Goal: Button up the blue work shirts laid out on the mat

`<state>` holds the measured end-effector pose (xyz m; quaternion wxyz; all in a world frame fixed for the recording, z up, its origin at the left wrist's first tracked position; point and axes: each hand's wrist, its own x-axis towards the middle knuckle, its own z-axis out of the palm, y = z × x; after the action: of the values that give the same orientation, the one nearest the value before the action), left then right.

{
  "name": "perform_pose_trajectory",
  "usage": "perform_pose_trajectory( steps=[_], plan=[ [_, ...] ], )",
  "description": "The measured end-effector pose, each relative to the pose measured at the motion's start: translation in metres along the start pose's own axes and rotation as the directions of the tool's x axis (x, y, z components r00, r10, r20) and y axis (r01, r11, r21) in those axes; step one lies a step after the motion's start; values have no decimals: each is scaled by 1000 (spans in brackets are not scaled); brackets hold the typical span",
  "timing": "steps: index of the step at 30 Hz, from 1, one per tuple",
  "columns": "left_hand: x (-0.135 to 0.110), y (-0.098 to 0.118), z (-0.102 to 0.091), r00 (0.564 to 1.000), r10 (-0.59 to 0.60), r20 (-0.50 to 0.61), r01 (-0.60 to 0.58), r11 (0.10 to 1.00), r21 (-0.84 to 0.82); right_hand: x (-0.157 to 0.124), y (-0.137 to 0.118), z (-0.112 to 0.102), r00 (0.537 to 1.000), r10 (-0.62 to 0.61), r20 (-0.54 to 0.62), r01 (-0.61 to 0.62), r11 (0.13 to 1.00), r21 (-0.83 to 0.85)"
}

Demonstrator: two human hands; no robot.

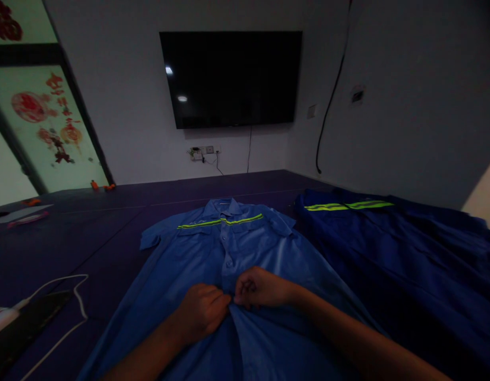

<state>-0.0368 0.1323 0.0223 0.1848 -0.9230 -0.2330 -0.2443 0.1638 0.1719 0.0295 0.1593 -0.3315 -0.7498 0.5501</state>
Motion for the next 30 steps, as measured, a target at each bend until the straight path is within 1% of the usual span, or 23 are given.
perform_pose_trajectory(
  steps=[6,12,16,20,25,27,30],
  plan=[
    [1,3,-3,998,-36,-56,33,998,-43,1,1,4,1000,1,-22,-1,1000,-10],
    [-1,4,1,997,-41,-68,38,998,-49,2,0,7,998,25,-49,-25,1000,-3],
    [-1,5,-1,996,-30,-84,27,999,-32,2,-3,7,998,33,-60,-31,999,27],
    [0,6,-3,995,-47,-89,45,999,-21,2,-6,6,998,22,-61,-19,998,60],
    [0,7,-1,995,-51,-88,49,999,-21,3,-6,6,997,44,-70,-36,993,112],
    [0,7,1,993,-53,-105,51,999,-16,3,-5,7,996,38,-78,-28,992,119],
    [0,7,2,987,-58,-149,59,998,0,3,-4,8,995,-6,-99,18,993,115]
  ],
)
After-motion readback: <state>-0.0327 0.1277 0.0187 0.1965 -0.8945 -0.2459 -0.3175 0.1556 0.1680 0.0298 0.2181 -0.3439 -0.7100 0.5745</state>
